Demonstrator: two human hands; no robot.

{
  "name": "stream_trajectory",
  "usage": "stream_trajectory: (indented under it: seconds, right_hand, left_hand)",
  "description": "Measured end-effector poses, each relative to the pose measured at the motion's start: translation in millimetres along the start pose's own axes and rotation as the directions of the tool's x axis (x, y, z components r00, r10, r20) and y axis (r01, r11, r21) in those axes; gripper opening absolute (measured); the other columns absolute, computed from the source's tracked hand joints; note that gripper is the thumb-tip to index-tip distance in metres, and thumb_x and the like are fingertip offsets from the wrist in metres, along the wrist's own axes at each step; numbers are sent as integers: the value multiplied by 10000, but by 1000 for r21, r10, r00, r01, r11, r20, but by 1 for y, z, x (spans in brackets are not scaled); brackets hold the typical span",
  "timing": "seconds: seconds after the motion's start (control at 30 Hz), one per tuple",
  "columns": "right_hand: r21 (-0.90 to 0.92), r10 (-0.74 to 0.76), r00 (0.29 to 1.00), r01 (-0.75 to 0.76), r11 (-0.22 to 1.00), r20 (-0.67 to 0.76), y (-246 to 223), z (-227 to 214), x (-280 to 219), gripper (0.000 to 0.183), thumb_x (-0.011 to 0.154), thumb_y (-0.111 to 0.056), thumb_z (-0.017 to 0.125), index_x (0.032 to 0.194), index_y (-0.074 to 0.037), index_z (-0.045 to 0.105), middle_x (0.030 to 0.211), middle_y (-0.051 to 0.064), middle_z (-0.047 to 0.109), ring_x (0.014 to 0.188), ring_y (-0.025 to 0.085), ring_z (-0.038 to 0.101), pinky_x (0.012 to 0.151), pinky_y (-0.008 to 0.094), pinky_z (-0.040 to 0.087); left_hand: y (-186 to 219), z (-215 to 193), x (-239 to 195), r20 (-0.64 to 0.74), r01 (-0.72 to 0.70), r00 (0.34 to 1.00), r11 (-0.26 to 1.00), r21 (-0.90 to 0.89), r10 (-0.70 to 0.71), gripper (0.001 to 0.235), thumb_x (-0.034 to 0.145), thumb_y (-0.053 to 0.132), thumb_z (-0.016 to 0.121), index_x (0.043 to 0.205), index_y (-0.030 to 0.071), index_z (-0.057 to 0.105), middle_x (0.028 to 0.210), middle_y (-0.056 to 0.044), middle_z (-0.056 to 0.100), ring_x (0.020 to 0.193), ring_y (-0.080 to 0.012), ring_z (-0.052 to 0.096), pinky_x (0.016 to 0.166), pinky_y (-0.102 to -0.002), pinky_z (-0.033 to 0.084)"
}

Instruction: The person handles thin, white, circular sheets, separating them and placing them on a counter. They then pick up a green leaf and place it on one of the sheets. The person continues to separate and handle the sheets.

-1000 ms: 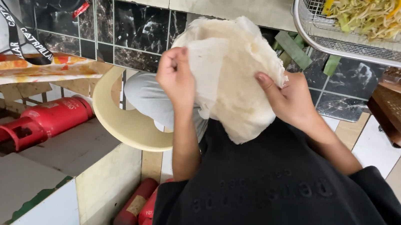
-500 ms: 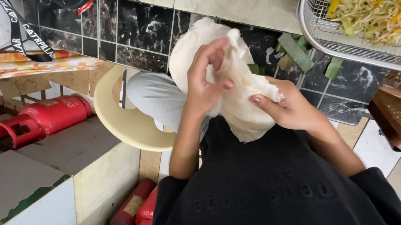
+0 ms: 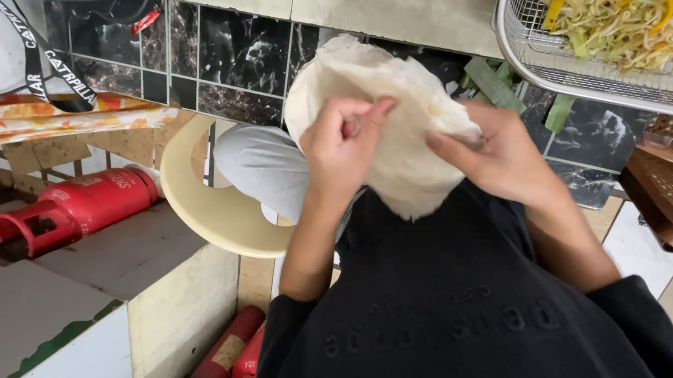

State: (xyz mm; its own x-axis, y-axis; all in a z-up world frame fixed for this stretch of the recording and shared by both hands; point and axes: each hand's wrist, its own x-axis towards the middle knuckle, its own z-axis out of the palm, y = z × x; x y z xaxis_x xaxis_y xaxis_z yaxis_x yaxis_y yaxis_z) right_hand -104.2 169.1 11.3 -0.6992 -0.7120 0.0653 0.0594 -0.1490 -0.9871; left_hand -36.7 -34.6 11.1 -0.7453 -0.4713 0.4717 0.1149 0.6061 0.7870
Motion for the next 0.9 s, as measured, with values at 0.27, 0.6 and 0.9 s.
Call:
stream_trajectory:
  seconds: [0.27,0.6,0.9]
  right_hand:
    - [-251,-53,946,-31,967,-319,12,21,17,240,1024,-83,763,801,-7,718,562,80,610,570,80,522,520,237,386]
    - [-32,177,901,-205,978,-396,12,19,4,299,1043,-142,742,762,-53,693,579,55,652,598,44,557,530,199,428]
    - [-91,111,956,-141,986,-272,-9,21,7,313,1036,-128,717,749,-4,696,579,123,670,637,155,679,526,247,468]
  left_hand:
    - [8,-4,4,-101,-165,978,970,181,185,203,806,132,900,817,133,697,544,13,559,460,-144,542,462,-256,478]
    - [0,-19,2,-9,98,995,995,-19,-98,211,903,147,826,1053,120,681,578,43,495,473,-88,423,477,-245,409]
    - [14,-6,18,179,-315,928,945,-91,326,416,808,250,894,1192,147,774,592,37,473,461,-113,478,475,-236,466]
